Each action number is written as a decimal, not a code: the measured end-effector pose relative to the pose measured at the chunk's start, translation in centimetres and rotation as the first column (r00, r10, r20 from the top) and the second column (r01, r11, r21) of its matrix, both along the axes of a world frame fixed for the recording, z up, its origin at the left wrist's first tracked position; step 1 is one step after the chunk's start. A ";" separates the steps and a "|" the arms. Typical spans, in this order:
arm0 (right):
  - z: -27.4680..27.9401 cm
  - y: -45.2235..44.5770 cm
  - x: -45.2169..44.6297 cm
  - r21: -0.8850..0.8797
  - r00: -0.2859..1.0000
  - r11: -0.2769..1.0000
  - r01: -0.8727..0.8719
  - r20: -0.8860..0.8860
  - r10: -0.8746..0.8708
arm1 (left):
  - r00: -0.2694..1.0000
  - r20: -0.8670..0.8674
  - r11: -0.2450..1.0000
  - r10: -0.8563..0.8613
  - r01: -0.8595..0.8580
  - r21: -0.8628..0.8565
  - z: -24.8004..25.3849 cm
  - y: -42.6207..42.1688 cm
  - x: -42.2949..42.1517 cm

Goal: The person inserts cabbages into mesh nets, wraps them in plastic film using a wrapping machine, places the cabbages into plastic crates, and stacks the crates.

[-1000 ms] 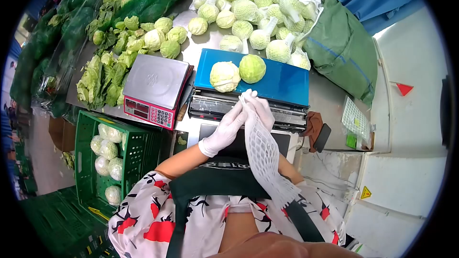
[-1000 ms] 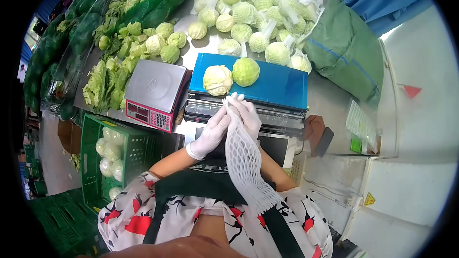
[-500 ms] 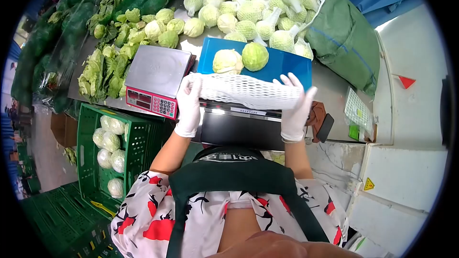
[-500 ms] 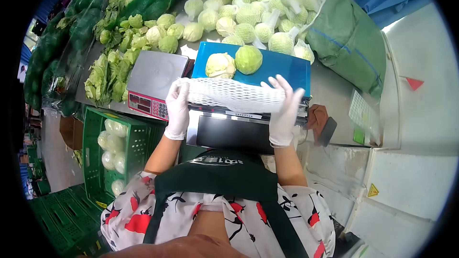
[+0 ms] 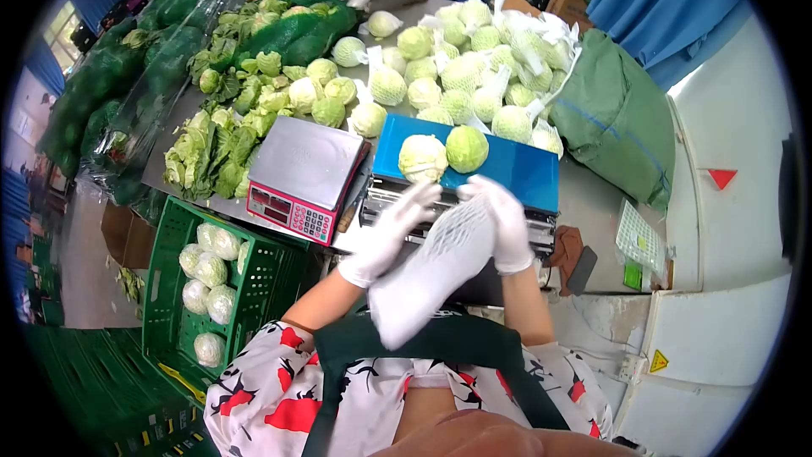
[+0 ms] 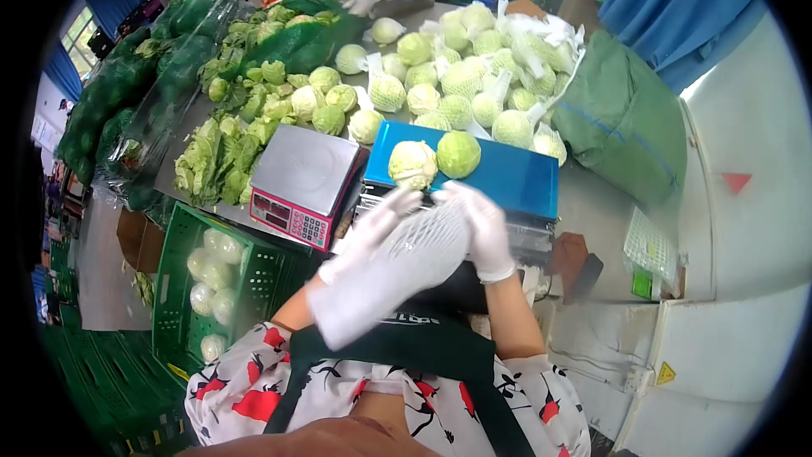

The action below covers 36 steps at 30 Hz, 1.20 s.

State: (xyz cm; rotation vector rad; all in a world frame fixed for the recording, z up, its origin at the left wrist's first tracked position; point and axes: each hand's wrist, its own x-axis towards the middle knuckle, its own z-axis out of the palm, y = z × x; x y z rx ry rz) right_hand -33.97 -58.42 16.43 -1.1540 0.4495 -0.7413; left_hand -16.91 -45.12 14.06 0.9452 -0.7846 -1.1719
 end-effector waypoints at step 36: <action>-7.3 -9.4 -2.7 -0.122 0.881 0.986 -0.111 -0.471 0.041 | 0.976 0.151 0.970 0.157 -0.181 0.162 -4.5 -1.8 4.5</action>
